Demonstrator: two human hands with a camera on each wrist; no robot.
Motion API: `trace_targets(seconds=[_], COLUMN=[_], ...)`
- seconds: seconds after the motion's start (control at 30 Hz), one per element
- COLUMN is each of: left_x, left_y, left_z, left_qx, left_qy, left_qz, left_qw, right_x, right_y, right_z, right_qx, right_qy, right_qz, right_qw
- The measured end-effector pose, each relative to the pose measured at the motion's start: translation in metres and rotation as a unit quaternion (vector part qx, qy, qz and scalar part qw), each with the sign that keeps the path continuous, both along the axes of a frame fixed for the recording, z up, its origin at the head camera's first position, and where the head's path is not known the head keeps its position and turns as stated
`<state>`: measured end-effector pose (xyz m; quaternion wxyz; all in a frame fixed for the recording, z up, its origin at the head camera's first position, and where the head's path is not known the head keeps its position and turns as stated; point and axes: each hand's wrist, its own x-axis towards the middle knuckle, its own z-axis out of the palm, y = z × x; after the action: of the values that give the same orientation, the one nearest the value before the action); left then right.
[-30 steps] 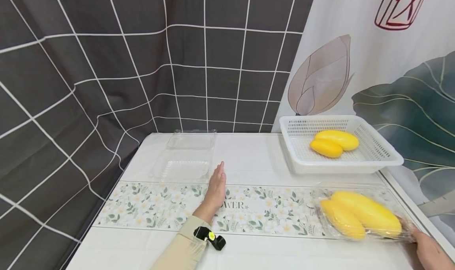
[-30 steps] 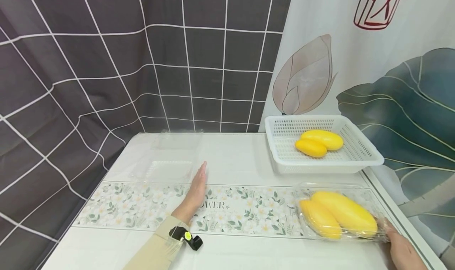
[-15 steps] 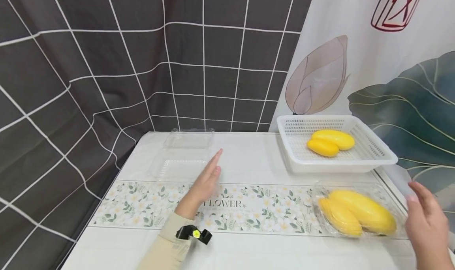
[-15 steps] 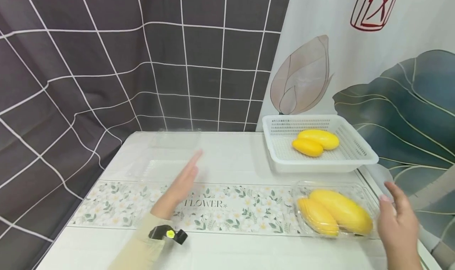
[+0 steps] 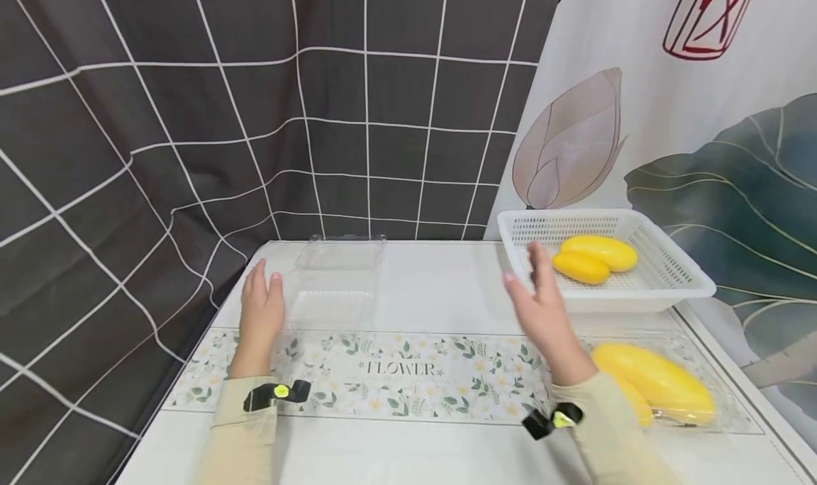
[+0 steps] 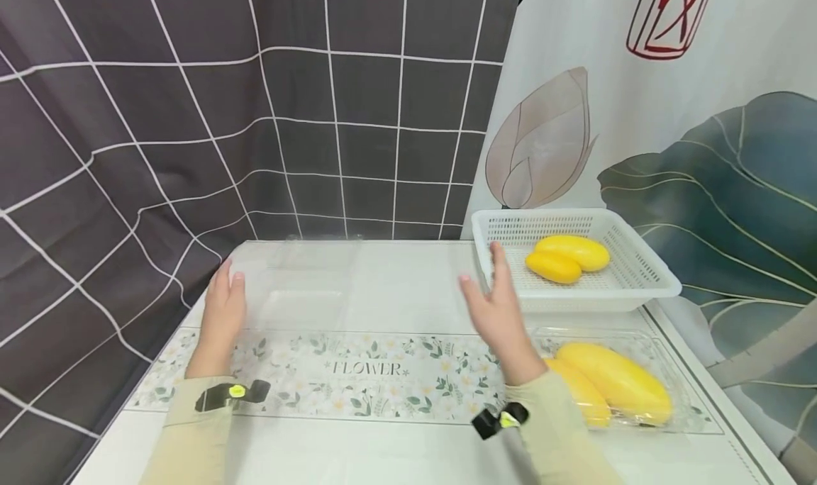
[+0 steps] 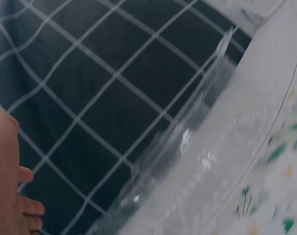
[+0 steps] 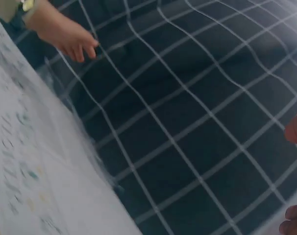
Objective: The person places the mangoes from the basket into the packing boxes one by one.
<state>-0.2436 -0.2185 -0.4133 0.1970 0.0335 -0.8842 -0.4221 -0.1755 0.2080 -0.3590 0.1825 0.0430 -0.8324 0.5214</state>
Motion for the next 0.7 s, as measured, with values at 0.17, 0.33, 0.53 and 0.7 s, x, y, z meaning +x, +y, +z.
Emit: trace_targets(seconds=[0.17, 0.33, 0.53, 0.7], left_x=[-0.005, -0.009, -0.013, -0.016], left_y=[-0.022, -0.030, -0.028, -0.023], left_z=[-0.019, -0.031, -0.042, -0.047], left_qx=[0.071, 0.195, 0.345, 0.390], left_qy=[-0.081, -0.103, -0.102, -0.115], left_qz=[0.036, 0.020, -0.003, -0.044], left_qw=[0.9935, 0.9752, 0.9330, 0.9127], right_x=[-0.032, -0.053, -0.057, -0.061], right_y=[-0.049, -0.091, -0.142, -0.173], right_z=[-0.024, -0.056, -0.085, -0.102], right_qx=[-0.053, -0.085, -0.074, -0.071], right_qy=[-0.058, -0.115, -0.174, -0.200], right_qz=[0.043, 0.062, 0.106, 0.143], right_qw=[0.996, 0.988, 0.976, 0.967])
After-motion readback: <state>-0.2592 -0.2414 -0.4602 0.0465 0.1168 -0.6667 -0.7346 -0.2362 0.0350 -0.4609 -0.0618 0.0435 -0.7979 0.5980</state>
